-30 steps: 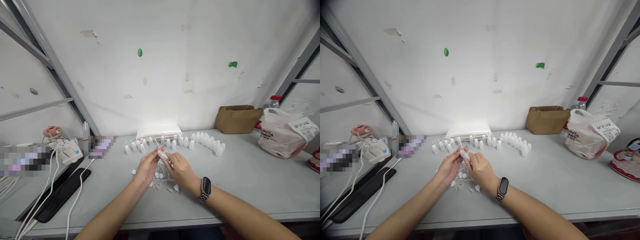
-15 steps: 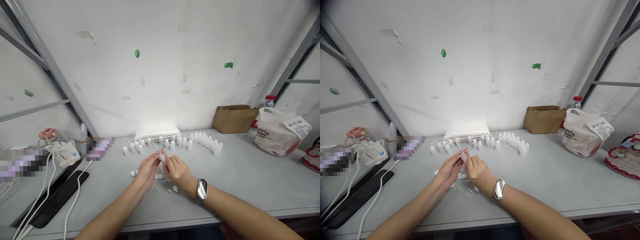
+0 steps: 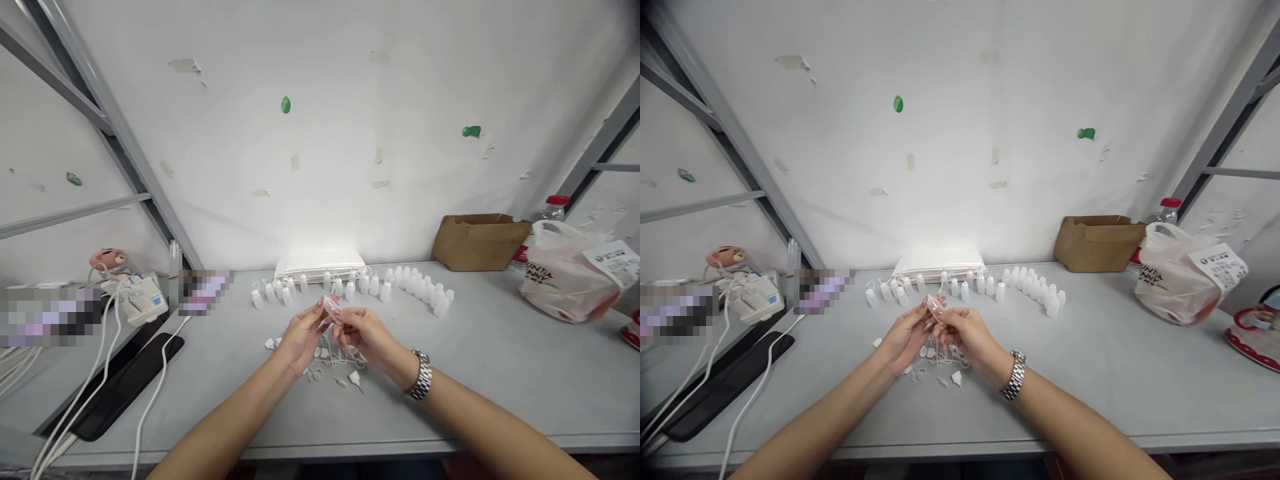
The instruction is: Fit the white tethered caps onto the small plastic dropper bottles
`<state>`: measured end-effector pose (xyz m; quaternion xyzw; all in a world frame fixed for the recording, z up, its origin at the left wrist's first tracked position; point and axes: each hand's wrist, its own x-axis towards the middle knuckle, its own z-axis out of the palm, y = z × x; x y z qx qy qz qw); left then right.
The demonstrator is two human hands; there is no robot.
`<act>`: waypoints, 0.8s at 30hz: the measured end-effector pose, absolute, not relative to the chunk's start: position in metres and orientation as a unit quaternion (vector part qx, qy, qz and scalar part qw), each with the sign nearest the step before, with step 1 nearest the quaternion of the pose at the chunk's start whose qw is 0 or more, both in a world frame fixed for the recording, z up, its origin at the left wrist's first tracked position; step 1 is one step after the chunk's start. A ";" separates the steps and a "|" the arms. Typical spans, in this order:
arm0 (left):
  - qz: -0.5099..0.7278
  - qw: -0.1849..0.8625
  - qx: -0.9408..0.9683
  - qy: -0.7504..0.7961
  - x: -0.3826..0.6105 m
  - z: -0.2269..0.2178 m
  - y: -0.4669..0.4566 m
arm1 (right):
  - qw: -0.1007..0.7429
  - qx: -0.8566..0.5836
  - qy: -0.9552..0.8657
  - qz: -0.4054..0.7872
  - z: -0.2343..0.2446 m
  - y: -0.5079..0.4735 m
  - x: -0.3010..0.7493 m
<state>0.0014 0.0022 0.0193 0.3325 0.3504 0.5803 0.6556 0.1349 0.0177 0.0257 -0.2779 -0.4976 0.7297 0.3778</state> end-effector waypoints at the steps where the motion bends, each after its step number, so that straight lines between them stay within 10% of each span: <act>1: 0.580 0.655 0.336 0.349 0.001 0.021 0.002 | 0.374 -0.264 -0.493 0.740 0.027 0.018 0.136; 9: 0.624 0.533 0.382 0.425 -0.007 0.031 0.001 | 0.378 -0.309 -0.588 0.645 0.022 0.010 0.132; 19: 0.621 0.604 0.346 0.360 0.006 0.025 -0.006 | 0.480 -0.297 -0.820 -0.098 -0.001 0.011 0.131; 24: 0.613 0.631 0.316 0.355 0.006 0.023 -0.006 | 0.506 -0.340 -0.792 0.038 0.000 0.009 0.128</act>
